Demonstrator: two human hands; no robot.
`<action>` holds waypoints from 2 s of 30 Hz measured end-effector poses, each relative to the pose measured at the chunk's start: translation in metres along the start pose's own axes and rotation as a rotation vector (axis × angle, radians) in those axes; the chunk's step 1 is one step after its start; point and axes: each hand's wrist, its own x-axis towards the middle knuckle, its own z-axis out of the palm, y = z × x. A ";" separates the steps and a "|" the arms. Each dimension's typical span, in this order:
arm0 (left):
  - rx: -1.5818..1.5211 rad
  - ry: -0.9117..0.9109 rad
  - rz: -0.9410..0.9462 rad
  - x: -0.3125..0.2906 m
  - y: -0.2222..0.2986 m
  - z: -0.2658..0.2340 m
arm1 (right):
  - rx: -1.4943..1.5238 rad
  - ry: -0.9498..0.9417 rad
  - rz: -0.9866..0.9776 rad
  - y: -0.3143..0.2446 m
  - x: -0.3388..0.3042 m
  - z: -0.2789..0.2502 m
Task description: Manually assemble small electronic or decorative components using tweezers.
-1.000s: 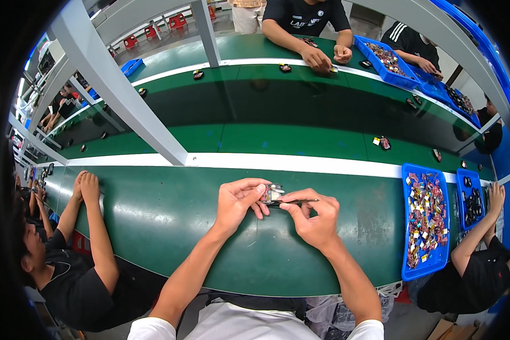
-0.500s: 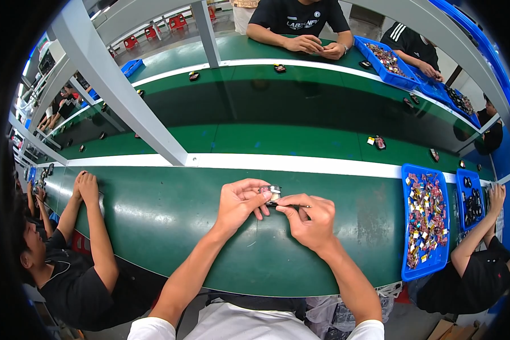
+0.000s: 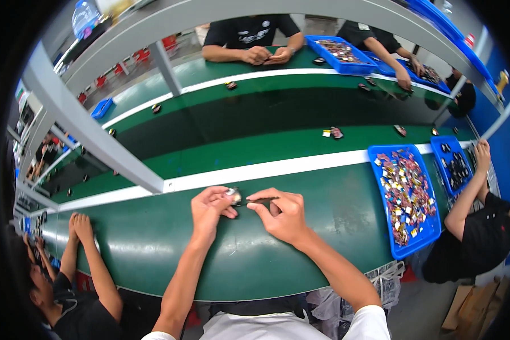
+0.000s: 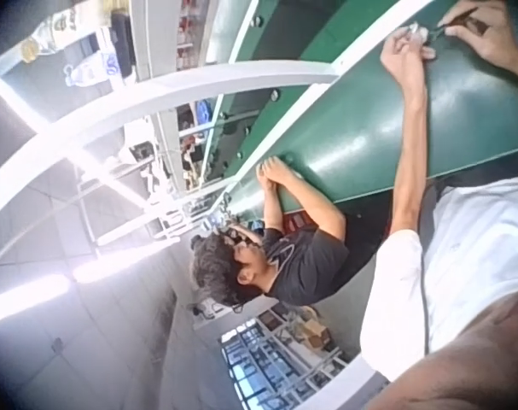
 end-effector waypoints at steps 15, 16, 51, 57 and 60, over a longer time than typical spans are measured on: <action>0.974 0.217 0.613 0.100 0.035 -0.019 | -0.118 0.150 -0.010 0.027 -0.007 -0.003; 0.831 0.117 0.559 0.078 0.060 0.007 | -0.132 0.144 0.005 0.030 -0.009 -0.003; -0.428 -1.133 1.169 -0.083 0.182 0.049 | -0.175 0.043 0.060 0.030 -0.008 -0.005; -0.568 -0.939 0.912 -0.112 0.173 0.048 | -0.161 0.036 0.063 0.032 -0.009 -0.002; -0.597 -0.930 0.920 -0.110 0.173 0.051 | -0.142 0.037 0.060 0.036 -0.010 -0.001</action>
